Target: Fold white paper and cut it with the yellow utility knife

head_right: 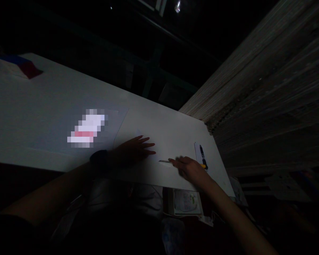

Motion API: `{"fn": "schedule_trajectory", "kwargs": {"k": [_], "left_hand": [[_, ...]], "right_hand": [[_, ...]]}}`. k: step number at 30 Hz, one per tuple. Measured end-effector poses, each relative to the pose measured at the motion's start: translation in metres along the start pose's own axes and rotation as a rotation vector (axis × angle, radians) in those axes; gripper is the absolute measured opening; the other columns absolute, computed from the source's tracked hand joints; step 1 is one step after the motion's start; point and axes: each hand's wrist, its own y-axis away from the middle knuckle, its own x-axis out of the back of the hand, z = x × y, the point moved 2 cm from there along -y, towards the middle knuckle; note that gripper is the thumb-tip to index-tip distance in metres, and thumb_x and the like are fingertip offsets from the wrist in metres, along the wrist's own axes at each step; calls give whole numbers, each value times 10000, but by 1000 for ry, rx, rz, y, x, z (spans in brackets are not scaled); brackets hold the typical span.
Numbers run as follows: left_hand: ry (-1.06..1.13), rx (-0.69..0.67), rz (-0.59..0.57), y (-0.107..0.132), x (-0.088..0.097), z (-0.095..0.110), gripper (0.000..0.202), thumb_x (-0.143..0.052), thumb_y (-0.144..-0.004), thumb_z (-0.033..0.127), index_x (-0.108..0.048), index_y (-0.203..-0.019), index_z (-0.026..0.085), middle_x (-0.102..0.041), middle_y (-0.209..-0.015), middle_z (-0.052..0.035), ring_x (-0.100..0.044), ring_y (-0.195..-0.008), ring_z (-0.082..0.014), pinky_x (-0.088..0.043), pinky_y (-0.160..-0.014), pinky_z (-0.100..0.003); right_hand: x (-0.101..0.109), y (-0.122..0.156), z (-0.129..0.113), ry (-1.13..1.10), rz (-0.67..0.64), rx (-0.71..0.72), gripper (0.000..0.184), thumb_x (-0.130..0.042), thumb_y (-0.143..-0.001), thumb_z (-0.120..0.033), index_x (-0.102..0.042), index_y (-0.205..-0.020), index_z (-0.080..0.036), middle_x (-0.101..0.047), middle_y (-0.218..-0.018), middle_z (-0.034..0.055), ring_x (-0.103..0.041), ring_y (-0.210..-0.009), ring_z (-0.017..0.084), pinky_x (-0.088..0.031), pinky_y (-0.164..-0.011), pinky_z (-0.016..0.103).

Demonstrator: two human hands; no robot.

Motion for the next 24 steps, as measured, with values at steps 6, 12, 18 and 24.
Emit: {"fn": "schedule_trajectory", "kwargs": {"k": [6, 12, 18, 24], "left_hand": [[11, 0, -60, -3, 2, 0, 387, -418, -923, 331, -450, -1305, 380, -424, -1412, 17, -286, -1342, -263, -195, -1083, -463], [22, 10, -68, -3, 5, 2, 380, -413, -926, 336, -454, -1301, 378, -415, -1418, 15, -275, -1347, -261, -197, -1080, -467], [39, 22, -64, -1, 6, 2, 402, -448, -914, 315, -438, -1310, 387, -406, -1425, 25, -256, -1358, -248, -177, -1092, -462], [42, 6, -66, 0, 1, -1, 439, -506, -883, 309, -437, -1309, 391, -393, -1435, 19, -255, -1360, -254, -194, -1087, -474]], "right_hand": [[1, 2, 5, -4, -61, -3, 499, -427, -836, -85, -504, -1301, -248, -637, -969, 87, -602, -811, 179, -511, -712, 317], [2, 3, 7, -14, -69, -4, 514, -417, -837, -76, -493, -1312, -258, -640, -1026, 93, -607, -835, 182, -516, -720, 317], [1, 5, 10, 11, -50, 5, 500, -433, -826, -85, -526, -1284, -263, -649, -970, 84, -608, -781, 176, -503, -661, 295], [0, 6, 12, 17, -12, 11, 510, -458, -797, -76, -550, -1260, -270, -660, -965, 80, -616, -786, 174, -504, -661, 290]]}}
